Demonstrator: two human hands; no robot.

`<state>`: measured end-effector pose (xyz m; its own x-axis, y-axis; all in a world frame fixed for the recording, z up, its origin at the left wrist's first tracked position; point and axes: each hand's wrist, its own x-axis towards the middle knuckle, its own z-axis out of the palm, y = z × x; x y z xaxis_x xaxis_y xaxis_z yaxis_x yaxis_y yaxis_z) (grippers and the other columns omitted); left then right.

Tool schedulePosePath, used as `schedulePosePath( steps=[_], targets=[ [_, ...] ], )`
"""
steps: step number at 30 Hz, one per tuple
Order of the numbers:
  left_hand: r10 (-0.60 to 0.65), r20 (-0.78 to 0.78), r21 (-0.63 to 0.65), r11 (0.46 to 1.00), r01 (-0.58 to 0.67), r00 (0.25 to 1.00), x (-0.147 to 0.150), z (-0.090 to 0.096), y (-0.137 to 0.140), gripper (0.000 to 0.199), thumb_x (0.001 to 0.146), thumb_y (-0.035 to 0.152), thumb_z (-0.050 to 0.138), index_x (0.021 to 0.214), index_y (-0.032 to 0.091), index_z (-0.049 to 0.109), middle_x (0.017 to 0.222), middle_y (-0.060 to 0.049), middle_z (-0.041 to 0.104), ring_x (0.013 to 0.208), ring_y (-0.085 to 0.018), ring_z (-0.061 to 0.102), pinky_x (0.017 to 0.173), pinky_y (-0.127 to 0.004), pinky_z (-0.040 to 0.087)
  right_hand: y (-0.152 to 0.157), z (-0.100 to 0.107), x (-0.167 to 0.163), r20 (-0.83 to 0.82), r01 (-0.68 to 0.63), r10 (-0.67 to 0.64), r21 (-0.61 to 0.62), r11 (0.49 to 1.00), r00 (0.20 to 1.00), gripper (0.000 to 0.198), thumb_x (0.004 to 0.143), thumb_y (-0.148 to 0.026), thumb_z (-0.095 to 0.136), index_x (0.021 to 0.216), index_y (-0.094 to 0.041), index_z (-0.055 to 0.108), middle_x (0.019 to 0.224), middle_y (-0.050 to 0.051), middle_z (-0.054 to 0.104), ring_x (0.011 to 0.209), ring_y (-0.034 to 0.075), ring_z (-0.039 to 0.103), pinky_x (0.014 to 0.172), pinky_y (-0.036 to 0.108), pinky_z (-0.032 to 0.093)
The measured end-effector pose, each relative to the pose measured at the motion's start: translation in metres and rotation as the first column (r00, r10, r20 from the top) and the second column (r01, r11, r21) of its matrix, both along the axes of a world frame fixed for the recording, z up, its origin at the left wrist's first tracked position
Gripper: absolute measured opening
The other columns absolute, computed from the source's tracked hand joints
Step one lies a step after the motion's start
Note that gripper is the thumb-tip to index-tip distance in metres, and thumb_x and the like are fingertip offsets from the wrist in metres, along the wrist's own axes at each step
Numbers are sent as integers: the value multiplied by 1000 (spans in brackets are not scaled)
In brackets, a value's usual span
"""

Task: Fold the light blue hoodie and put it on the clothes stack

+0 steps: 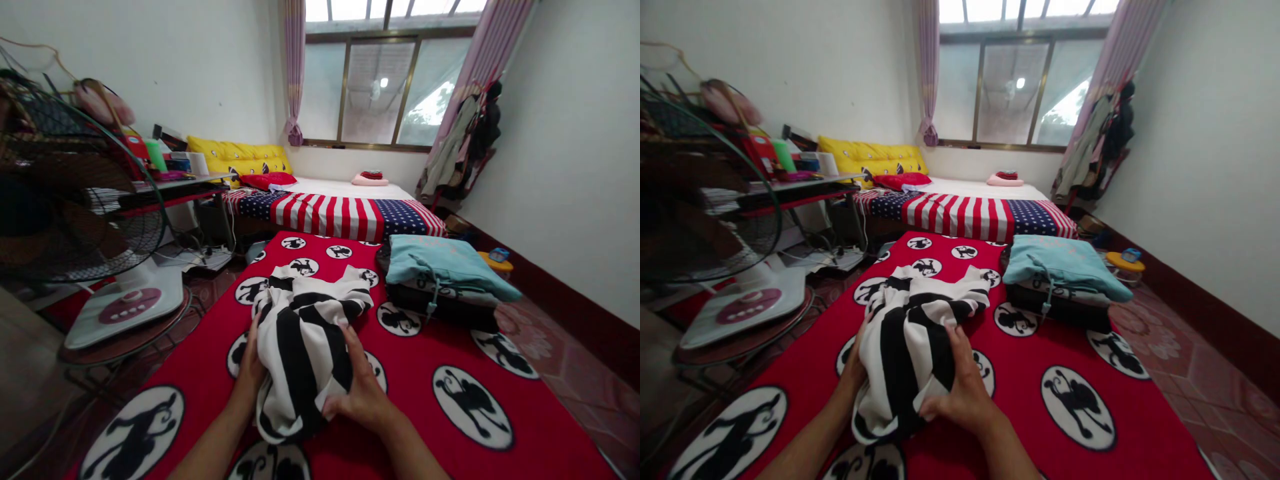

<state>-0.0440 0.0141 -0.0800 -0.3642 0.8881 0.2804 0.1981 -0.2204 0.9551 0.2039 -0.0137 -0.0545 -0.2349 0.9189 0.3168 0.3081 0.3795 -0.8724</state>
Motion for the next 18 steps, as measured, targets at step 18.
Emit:
schedulePosePath(
  steps=[18],
  targets=[
    [-41,45,86,996,37,998,-1,-13,0,51,80,39,54,128,21,55,137,-10,55,135,-28,42,118,-44,24,-6,-5,-18,356,-10,-9,50,999,935,113,56,-19,79,152,-23,18,159,13,15,146,32,16,116,49,24]
  ],
)
